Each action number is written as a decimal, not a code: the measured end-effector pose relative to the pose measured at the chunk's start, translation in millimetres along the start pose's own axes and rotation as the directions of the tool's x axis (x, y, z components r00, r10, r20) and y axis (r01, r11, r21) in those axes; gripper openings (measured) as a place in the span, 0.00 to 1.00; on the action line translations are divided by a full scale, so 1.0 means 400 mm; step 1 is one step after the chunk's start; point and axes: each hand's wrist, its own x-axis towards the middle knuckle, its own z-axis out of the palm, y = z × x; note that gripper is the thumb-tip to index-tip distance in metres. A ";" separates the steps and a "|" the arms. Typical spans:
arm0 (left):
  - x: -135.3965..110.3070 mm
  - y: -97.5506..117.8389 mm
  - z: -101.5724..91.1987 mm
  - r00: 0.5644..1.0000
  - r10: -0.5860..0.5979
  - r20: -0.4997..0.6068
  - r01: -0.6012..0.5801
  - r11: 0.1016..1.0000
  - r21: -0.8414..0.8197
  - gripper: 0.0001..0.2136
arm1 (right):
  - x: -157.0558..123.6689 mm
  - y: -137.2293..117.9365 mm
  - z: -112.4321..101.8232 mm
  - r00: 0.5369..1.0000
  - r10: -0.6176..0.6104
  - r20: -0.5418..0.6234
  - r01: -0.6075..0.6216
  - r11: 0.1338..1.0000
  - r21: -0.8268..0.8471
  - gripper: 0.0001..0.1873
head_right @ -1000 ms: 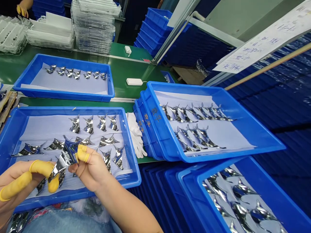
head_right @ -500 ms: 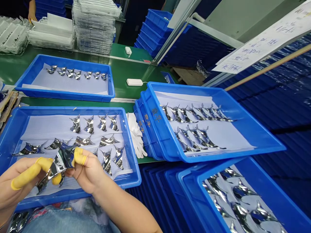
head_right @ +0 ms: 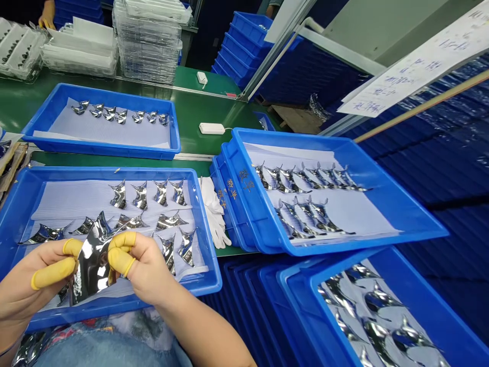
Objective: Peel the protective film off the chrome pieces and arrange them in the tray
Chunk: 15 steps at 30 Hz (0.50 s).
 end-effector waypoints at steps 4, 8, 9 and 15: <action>0.001 -0.001 0.000 1.000 -0.021 0.007 0.021 0.999 -0.037 0.10 | -0.003 -0.007 0.004 0.999 -0.039 0.016 0.039 0.999 -0.023 0.21; 0.004 -0.007 0.006 1.000 -0.029 -0.002 0.029 0.996 -0.090 0.09 | -0.006 -0.011 0.007 1.000 -0.017 -0.023 0.016 0.999 -0.031 0.21; 0.005 -0.011 0.008 1.000 -0.031 -0.006 0.030 0.995 -0.097 0.08 | -0.006 -0.012 0.008 1.000 -0.011 -0.028 0.010 1.000 -0.024 0.21; 0.013 -0.039 0.001 0.999 -0.032 -0.002 0.032 0.993 -0.113 0.10 | -0.012 -0.016 0.010 1.000 -0.006 0.000 0.006 1.000 0.025 0.18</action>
